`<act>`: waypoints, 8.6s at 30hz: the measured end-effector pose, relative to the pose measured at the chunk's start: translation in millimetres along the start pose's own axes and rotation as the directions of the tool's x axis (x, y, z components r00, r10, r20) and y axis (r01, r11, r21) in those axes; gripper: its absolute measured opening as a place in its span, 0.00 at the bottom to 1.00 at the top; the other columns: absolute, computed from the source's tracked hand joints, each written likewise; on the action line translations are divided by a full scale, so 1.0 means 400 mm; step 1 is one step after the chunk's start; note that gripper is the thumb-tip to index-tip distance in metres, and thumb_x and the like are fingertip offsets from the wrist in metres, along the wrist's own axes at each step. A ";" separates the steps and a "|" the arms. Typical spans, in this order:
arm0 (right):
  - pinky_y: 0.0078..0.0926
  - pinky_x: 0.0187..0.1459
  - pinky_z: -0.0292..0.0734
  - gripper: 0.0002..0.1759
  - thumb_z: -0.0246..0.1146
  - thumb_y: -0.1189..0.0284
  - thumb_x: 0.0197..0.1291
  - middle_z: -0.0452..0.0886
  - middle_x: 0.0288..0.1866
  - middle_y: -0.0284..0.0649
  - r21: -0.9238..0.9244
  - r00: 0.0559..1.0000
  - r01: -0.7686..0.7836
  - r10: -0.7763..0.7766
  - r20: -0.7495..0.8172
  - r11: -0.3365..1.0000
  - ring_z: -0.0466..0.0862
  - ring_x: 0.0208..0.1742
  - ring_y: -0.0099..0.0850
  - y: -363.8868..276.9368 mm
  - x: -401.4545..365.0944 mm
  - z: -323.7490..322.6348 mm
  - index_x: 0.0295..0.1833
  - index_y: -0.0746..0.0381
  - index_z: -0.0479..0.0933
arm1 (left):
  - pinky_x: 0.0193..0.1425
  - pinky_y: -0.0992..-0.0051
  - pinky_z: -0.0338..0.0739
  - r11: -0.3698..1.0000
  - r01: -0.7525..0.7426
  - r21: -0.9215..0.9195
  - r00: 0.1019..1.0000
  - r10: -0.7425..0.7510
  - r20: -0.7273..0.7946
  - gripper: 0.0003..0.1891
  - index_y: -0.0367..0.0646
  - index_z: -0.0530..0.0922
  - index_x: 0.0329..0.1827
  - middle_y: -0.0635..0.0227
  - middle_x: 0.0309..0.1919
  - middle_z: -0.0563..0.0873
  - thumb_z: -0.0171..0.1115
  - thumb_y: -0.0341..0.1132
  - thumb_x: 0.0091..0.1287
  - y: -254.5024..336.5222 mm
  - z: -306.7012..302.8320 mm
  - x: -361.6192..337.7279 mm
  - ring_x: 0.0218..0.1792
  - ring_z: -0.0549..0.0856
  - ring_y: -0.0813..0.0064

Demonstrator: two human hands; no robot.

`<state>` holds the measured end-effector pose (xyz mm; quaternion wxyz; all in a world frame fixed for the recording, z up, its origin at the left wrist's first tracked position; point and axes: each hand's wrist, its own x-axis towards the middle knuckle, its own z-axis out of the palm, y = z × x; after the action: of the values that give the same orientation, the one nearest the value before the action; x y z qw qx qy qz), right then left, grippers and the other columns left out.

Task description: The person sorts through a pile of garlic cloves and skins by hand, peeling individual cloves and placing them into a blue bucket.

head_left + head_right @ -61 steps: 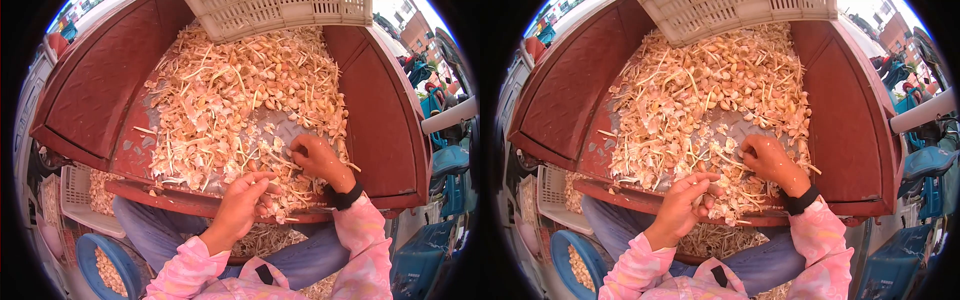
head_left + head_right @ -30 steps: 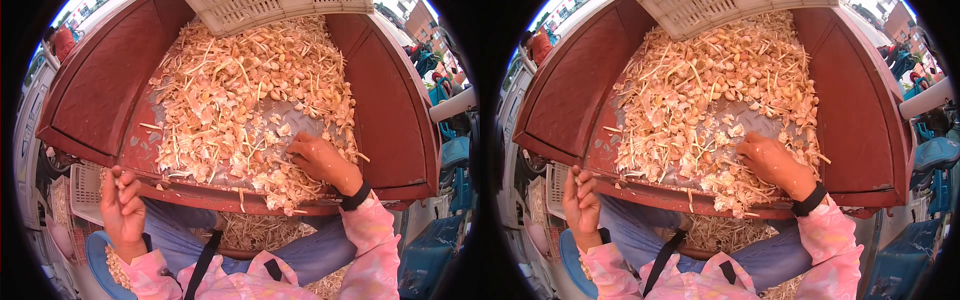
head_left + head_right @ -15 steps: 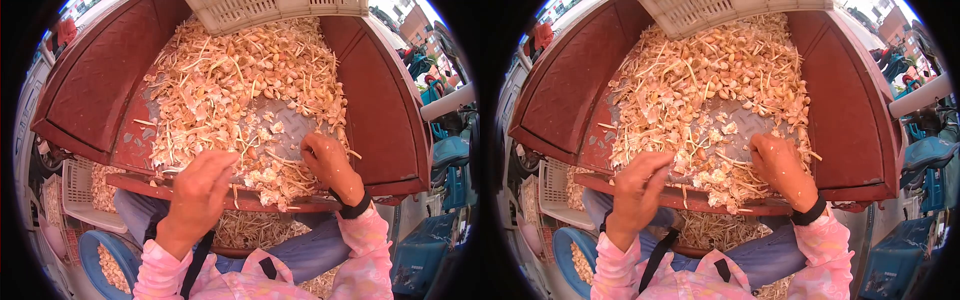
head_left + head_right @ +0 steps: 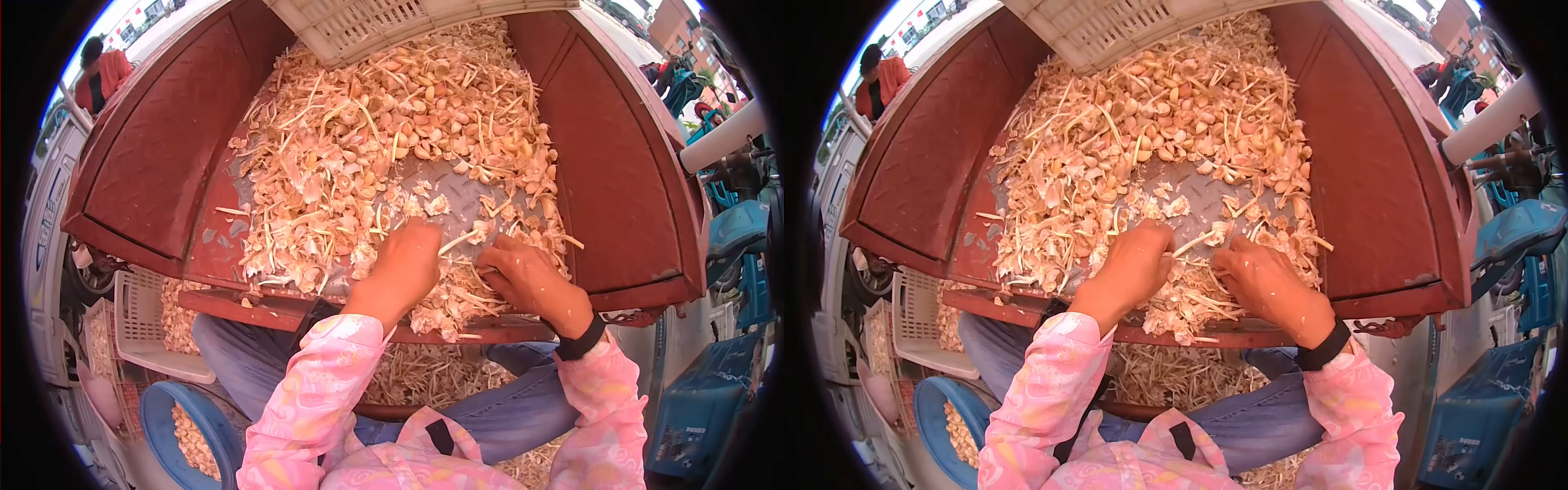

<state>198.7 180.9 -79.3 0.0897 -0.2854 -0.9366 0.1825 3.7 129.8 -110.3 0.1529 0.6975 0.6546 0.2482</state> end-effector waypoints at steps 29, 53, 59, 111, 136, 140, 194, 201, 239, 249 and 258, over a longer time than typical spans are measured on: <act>0.35 0.34 0.72 0.08 0.62 0.77 0.53 0.76 0.33 0.46 0.094 0.923 -0.118 0.144 -0.357 0.989 0.78 0.32 0.44 0.055 0.046 0.004 0.40 0.63 0.75 | 0.13 0.90 0.55 0.342 -0.283 -0.896 0.525 -0.727 -0.443 0.09 0.39 0.71 0.49 0.74 0.25 0.71 0.48 0.32 0.69 -0.255 -0.395 -0.390 0.18 0.64 0.89; 0.33 0.29 0.74 0.14 0.64 0.75 0.51 0.72 0.30 0.40 0.212 0.929 0.362 -0.331 -0.168 0.908 0.78 0.30 0.40 -0.117 0.092 0.045 0.45 0.60 0.74 | 0.24 0.91 0.59 0.163 0.297 -0.941 0.940 -0.225 0.257 0.13 0.41 0.71 0.50 0.76 0.28 0.75 0.46 0.40 0.73 -0.008 -0.025 -0.161 0.25 0.68 0.92; 0.29 0.26 0.73 0.12 0.67 0.75 0.49 0.73 0.27 0.38 0.234 0.890 0.411 -0.333 -0.311 0.881 0.78 0.27 0.36 -0.125 0.109 0.055 0.40 0.60 0.75 | 0.23 0.89 0.60 -0.118 0.283 -0.952 0.934 -0.193 0.301 0.12 0.41 0.71 0.48 0.76 0.27 0.74 0.47 0.39 0.72 -0.017 -0.040 -0.163 0.25 0.69 0.90; 0.42 0.35 0.72 0.04 0.60 0.75 0.53 0.77 0.30 0.48 -0.078 0.974 -0.162 0.146 -0.176 0.984 0.79 0.35 0.48 0.026 0.071 -0.039 0.32 0.65 0.73 | 0.16 0.90 0.62 -0.473 0.243 -0.847 0.890 -0.239 0.389 0.18 0.32 0.68 0.55 0.68 0.24 0.75 0.44 0.39 0.73 -0.012 -0.047 -0.218 0.15 0.66 0.87; 0.35 0.32 0.72 0.09 0.62 0.75 0.55 0.76 0.30 0.45 0.225 0.969 0.149 -0.097 -0.227 0.963 0.78 0.32 0.45 -0.083 0.183 0.047 0.42 0.63 0.75 | 0.12 0.89 0.59 -0.555 -0.193 -0.809 0.831 -0.531 0.166 0.16 0.42 0.75 0.42 0.65 0.27 0.73 0.44 0.44 0.73 -0.148 -0.287 -0.376 0.19 0.67 0.84; 0.38 0.33 0.72 0.05 0.61 0.75 0.55 0.76 0.30 0.45 0.185 0.981 0.160 -0.135 -0.139 0.970 0.77 0.32 0.46 -0.107 0.196 0.105 0.38 0.63 0.74 | 0.37 0.84 0.74 0.421 -0.125 -0.898 0.301 -0.847 -0.439 0.19 0.37 0.73 0.51 0.61 0.42 0.78 0.47 0.45 0.72 -0.420 -0.452 -0.546 0.37 0.77 0.83; 0.46 0.54 0.68 0.24 0.63 0.61 0.54 0.73 0.53 0.50 -0.236 0.860 0.184 -0.273 -0.432 0.954 0.71 0.56 0.50 0.085 0.603 0.012 0.55 0.60 0.73 | 0.13 0.91 0.57 -0.605 0.058 -0.794 0.886 -0.336 0.321 0.12 0.37 0.71 0.43 0.70 0.26 0.69 0.45 0.38 0.73 -0.130 -0.330 -0.313 0.19 0.64 0.87; 0.42 0.54 0.69 0.26 0.62 0.61 0.52 0.68 0.57 0.56 -0.162 0.993 0.070 -0.084 -0.082 0.984 0.71 0.57 0.52 0.115 0.596 0.054 0.54 0.65 0.72 | 0.10 0.91 0.55 -0.018 -0.311 -0.950 0.479 -0.866 -0.141 0.10 0.39 0.70 0.48 0.71 0.26 0.69 0.46 0.36 0.73 -0.450 -0.500 -0.622 0.17 0.63 0.87; 0.23 0.29 0.71 0.08 0.63 0.76 0.53 0.78 0.32 0.37 0.278 0.960 -0.163 0.217 -0.176 0.947 0.76 0.27 0.25 -0.038 0.083 0.007 0.39 0.66 0.77 | 0.40 0.61 0.75 0.993 -0.006 -0.114 0.982 -0.016 -0.190 0.11 0.35 0.75 0.44 0.52 0.38 0.78 0.57 0.22 0.57 0.020 -0.069 -0.066 0.36 0.81 0.54; 0.39 0.32 0.70 0.09 0.60 0.79 0.49 0.73 0.30 0.45 -0.003 0.979 -0.034 0.033 -0.202 0.999 0.77 0.32 0.47 -0.013 0.068 0.035 0.38 0.61 0.71 | 0.40 0.60 0.75 0.986 0.053 0.155 0.996 -0.041 -0.077 0.07 0.38 0.74 0.36 0.56 0.34 0.77 0.58 0.25 0.54 0.003 -0.008 -0.018 0.39 0.80 0.55; 0.45 0.32 0.73 0.07 0.57 0.77 0.52 0.73 0.32 0.47 0.002 0.990 0.032 -0.031 -0.138 0.999 0.78 0.32 0.50 -0.064 0.078 0.015 0.38 0.62 0.68 | 0.34 0.84 0.76 0.182 0.371 -0.911 0.910 -0.267 0.318 0.10 0.35 0.75 0.49 0.71 0.35 0.82 0.52 0.26 0.67 -0.011 -0.113 -0.136 0.30 0.79 0.84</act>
<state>158.9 177.2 -72.6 0.1576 -0.2824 -0.9321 0.1629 -25.8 71.3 -83.2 0.6191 0.3173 0.4907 0.5246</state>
